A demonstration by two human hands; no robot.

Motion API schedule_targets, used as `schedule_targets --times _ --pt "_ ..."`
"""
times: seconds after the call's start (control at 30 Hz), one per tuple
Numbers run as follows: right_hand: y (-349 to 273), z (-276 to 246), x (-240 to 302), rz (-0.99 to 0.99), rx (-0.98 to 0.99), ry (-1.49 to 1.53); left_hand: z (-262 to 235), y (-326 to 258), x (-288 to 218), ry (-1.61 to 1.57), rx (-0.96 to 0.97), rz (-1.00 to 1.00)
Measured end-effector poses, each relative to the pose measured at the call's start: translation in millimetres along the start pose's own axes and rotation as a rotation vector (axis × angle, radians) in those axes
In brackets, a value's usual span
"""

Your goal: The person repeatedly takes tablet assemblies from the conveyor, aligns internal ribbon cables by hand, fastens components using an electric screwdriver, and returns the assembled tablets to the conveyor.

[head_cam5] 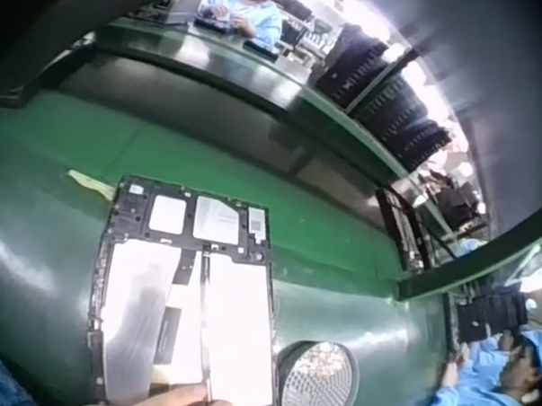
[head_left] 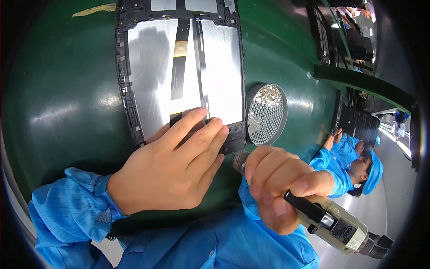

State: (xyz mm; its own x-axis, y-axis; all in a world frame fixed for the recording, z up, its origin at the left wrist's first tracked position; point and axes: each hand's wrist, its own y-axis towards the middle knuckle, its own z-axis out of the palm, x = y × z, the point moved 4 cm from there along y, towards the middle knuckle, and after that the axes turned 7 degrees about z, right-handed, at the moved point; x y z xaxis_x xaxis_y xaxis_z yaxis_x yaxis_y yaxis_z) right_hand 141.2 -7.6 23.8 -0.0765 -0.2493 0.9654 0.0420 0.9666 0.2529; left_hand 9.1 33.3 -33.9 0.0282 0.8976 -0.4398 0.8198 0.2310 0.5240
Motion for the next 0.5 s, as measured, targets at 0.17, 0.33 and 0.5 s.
schedule_targets --times 0.17,0.33,0.5 --pt "0.9 0.5 -2.4 0.016 0.011 -0.005 1.2 0.1 1.2 0.009 0.000 0.003" --pt "-0.9 3.9 -2.2 0.005 0.023 -0.006 -1.3 -0.2 -0.2 0.045 0.002 0.019" --pt "-3.7 -0.6 -1.7 -0.026 -0.019 0.045 -6.5 -1.4 -1.1 0.029 0.046 0.043"
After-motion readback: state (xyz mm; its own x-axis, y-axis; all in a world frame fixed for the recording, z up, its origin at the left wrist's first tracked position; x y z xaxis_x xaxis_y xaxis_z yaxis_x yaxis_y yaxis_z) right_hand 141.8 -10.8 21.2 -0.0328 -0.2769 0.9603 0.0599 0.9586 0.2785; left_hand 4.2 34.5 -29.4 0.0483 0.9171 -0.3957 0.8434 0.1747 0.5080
